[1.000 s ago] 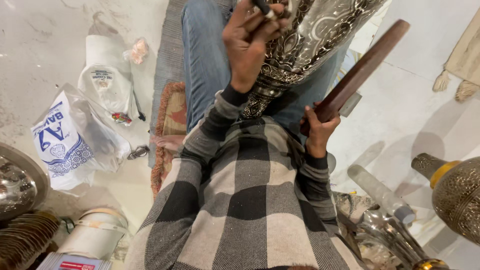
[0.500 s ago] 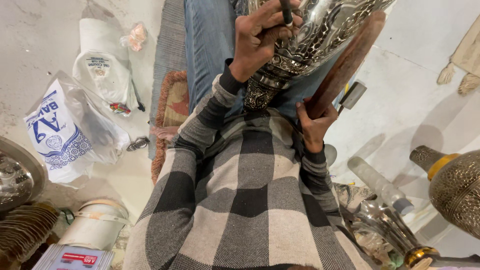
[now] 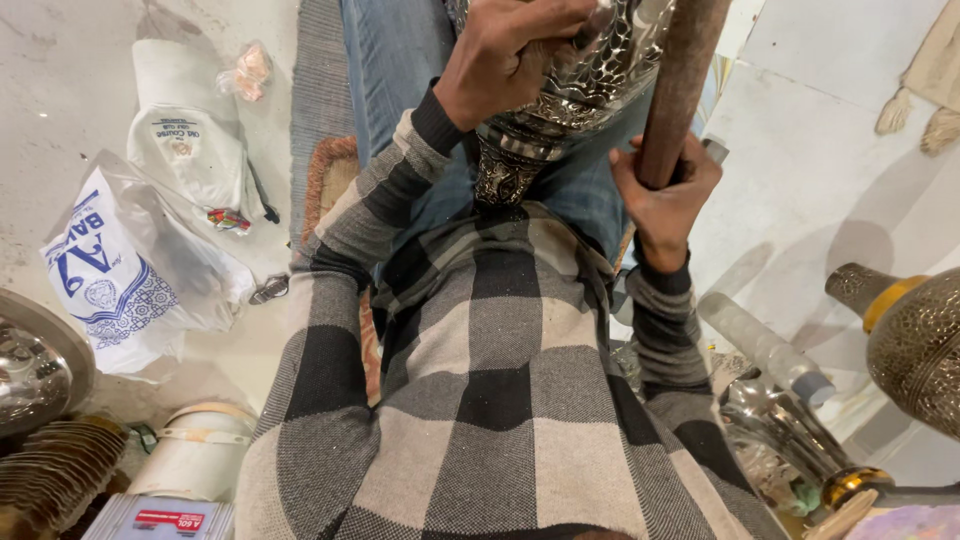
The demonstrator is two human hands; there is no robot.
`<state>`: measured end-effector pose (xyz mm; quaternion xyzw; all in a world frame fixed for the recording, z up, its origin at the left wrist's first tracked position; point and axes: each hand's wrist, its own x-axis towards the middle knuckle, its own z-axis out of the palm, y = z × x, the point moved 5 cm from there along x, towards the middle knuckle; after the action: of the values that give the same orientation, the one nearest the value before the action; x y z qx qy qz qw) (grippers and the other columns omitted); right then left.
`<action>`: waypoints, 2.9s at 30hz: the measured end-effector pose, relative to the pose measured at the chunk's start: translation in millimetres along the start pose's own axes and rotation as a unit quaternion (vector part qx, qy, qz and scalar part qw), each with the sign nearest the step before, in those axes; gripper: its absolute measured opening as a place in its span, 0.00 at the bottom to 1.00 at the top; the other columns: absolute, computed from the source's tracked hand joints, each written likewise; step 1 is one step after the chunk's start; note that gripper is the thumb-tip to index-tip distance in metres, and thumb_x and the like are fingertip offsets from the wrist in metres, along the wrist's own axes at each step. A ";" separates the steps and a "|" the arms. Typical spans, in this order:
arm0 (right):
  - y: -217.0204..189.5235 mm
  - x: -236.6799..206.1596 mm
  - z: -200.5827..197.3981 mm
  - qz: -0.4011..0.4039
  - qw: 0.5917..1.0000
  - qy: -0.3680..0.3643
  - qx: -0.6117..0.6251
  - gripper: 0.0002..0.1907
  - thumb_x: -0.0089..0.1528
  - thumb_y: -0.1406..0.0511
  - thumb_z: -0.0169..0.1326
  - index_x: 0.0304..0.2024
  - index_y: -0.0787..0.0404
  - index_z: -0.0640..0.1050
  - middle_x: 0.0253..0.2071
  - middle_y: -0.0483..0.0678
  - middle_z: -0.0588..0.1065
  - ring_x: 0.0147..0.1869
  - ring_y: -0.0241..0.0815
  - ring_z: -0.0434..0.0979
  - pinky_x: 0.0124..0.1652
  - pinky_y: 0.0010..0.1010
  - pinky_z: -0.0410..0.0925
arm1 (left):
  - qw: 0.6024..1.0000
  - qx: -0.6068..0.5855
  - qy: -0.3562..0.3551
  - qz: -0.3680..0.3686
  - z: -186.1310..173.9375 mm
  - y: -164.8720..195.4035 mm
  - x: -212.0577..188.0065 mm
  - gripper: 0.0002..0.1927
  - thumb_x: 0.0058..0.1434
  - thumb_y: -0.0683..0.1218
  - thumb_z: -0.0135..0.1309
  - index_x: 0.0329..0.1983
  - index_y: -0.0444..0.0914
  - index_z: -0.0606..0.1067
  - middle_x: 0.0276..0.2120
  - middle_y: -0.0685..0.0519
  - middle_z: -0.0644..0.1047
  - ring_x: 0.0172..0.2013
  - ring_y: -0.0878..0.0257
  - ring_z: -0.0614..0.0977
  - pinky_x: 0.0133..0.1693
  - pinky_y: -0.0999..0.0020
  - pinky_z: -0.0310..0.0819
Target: The person sits on the floor with an ornate metal vase held between the legs and repeatedly taps a small punch against its patterned surface using a wooden mallet, repositioning the punch to work different areas of the design.
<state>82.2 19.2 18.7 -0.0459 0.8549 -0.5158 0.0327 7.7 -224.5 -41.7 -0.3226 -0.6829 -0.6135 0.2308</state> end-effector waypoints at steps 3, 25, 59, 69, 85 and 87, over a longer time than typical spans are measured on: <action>-14.5 19.4 -14.8 -0.040 0.996 -0.025 -0.080 0.15 0.60 0.67 0.70 0.43 0.69 0.79 0.30 0.47 0.75 0.31 0.33 0.73 0.34 0.26 0.68 | 0.999 0.023 0.006 -0.026 3.1 4.1 -1.2 0.24 0.67 0.27 0.47 0.63 0.36 0.73 0.49 0.44 0.83 0.46 0.56 0.89 0.49 0.67 0.89; -109.8 70.5 -63.9 -0.297 0.888 -0.116 -0.331 0.16 0.51 0.75 0.60 0.40 0.67 0.73 0.28 0.57 0.70 0.32 0.59 0.72 0.33 0.39 0.63 | 0.992 0.114 0.014 -0.048 15.5 17.6 9.7 0.28 0.55 0.28 0.51 0.59 0.36 0.76 0.36 0.46 0.85 0.35 0.58 0.88 0.37 0.67 0.87; -110.3 66.8 -69.3 -0.249 0.944 -0.061 -0.208 0.15 0.55 0.76 0.58 0.43 0.70 0.71 0.28 0.55 0.70 0.31 0.53 0.74 0.32 0.37 0.63 | 0.992 0.103 -0.060 -0.027 20.6 21.1 35.2 0.29 0.56 0.25 0.50 0.60 0.37 0.76 0.39 0.45 0.84 0.33 0.60 0.87 0.34 0.69 0.82; -85.0 63.4 -70.6 -0.261 0.930 -0.045 -0.256 0.13 0.56 0.77 0.58 0.39 0.68 0.69 0.30 0.58 0.71 0.33 0.57 0.77 0.34 0.36 0.68 | 0.990 0.115 -0.083 -0.018 21.4 16.4 33.1 0.34 0.54 0.24 0.50 0.63 0.39 0.76 0.39 0.48 0.84 0.35 0.59 0.87 0.35 0.68 0.83; -82.1 60.1 -74.9 -0.218 0.942 -0.085 -0.239 0.13 0.57 0.74 0.61 0.39 0.66 0.71 0.24 0.53 0.68 0.26 0.49 0.72 0.31 0.35 0.64 | 0.986 0.124 -0.110 -0.032 21.8 20.2 43.7 0.32 0.52 0.26 0.54 0.59 0.41 0.78 0.32 0.50 0.82 0.26 0.60 0.82 0.28 0.66 0.77; -80.0 57.3 -77.5 -0.215 0.955 -0.068 -0.192 0.11 0.59 0.75 0.59 0.41 0.67 0.71 0.26 0.54 0.69 0.27 0.47 0.73 0.32 0.34 0.66 | 0.986 0.116 -0.122 -0.011 21.9 21.4 44.0 0.33 0.50 0.27 0.53 0.60 0.39 0.78 0.31 0.49 0.82 0.24 0.59 0.80 0.25 0.65 0.75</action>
<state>20.9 43.8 125.1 -0.2685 0.9035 -0.3326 -0.0305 -5.2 -195.2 1.3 -0.3586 -0.7758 -0.4889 0.1749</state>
